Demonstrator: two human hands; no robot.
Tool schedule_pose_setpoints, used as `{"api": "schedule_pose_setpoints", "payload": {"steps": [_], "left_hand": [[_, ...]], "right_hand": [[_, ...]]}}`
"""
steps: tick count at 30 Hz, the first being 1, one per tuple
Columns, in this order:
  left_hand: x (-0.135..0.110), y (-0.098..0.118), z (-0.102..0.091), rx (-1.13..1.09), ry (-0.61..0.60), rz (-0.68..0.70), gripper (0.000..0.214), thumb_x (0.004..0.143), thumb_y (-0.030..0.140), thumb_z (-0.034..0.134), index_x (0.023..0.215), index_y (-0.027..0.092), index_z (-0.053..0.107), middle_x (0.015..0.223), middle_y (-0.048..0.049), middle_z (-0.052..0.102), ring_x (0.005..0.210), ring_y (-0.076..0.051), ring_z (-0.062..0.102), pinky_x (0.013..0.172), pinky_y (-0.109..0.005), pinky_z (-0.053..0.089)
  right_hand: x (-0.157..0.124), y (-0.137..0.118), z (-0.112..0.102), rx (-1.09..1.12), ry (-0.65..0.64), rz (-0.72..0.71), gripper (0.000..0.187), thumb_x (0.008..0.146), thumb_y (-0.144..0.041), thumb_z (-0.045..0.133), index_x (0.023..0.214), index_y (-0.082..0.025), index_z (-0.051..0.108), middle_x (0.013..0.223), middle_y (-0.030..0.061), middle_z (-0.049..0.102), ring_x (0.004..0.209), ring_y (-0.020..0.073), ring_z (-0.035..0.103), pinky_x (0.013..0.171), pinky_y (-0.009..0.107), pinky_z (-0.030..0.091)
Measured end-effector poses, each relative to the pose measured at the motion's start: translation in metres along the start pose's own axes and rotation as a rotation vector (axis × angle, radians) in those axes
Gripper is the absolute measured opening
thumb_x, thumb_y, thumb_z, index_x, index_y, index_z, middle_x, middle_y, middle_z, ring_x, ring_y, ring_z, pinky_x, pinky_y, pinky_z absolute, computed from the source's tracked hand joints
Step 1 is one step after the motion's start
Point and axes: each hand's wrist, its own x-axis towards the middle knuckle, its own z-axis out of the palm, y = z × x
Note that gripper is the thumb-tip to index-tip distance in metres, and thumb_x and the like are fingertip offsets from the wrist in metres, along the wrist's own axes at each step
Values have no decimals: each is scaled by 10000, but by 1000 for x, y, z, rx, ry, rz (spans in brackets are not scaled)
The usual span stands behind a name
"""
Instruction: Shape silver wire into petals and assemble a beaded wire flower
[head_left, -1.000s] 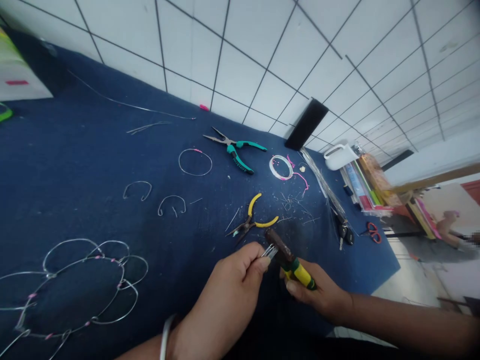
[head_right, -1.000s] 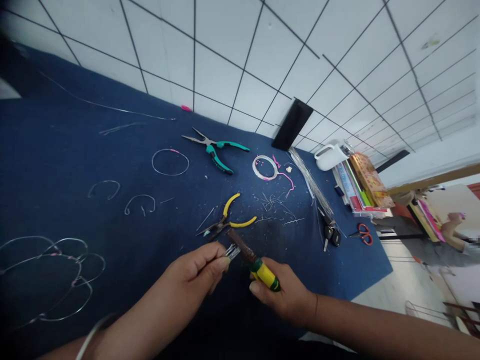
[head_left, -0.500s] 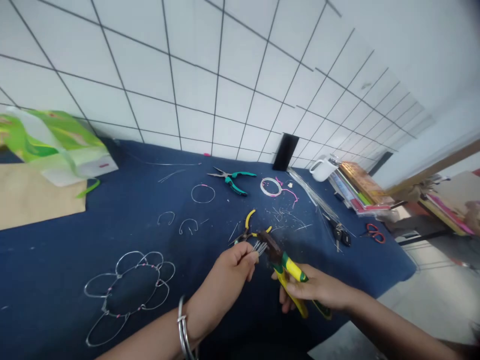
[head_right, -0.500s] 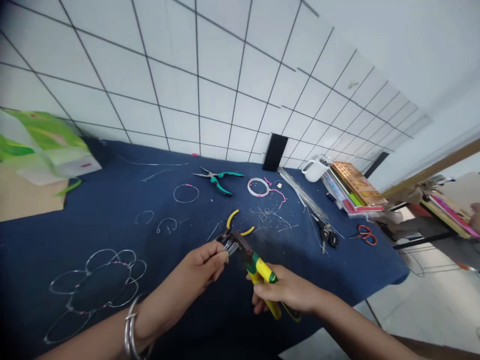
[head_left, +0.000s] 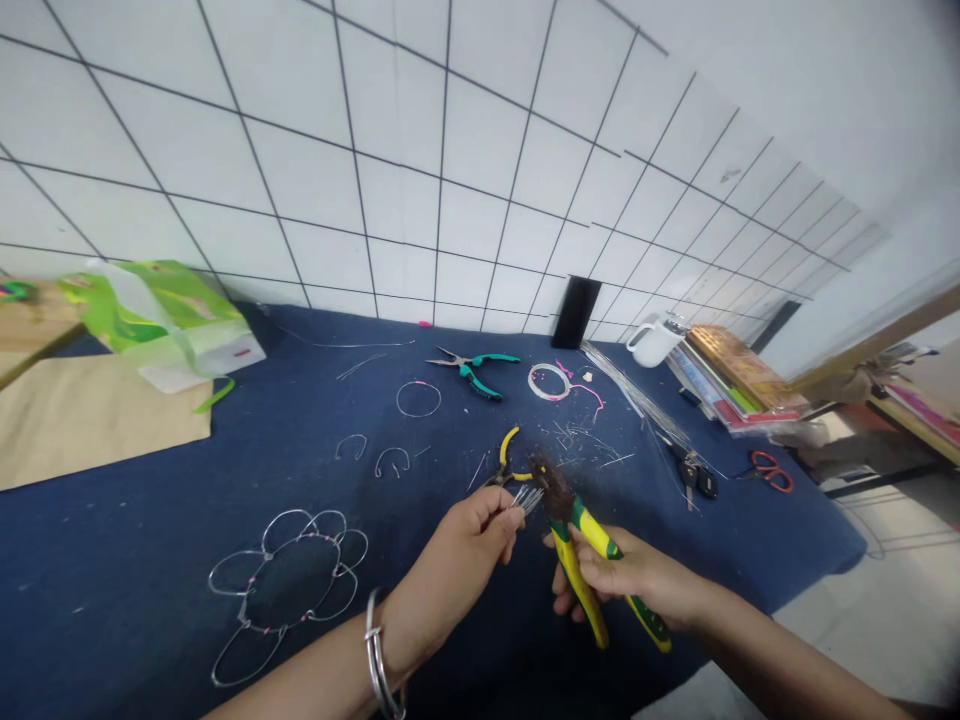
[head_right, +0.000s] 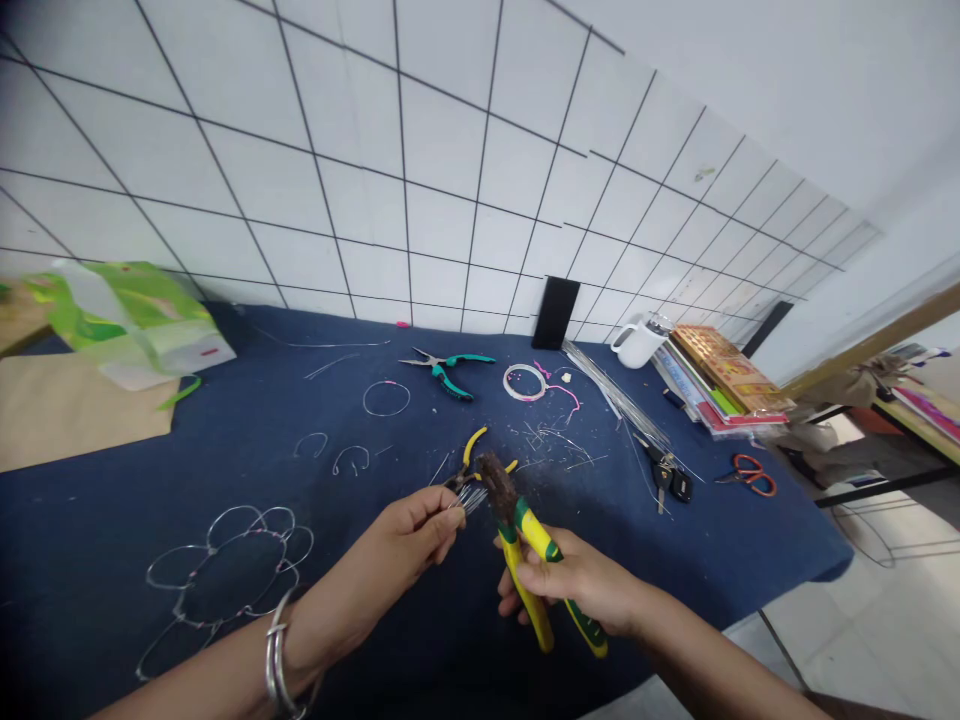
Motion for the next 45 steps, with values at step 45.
{"api": "schedule_pose_setpoints", "payload": {"steps": [45], "left_hand": [[3,0,-9,75,67,36,228,795,302,414,603,180,423,538,50,406,503,-93,353,527,-221,305]], "right_hand": [[10,-21,3,-639,86,-129,319,791,-440,530,930,-165,445,729,-15,432,629,97,389,573,229,343]]}}
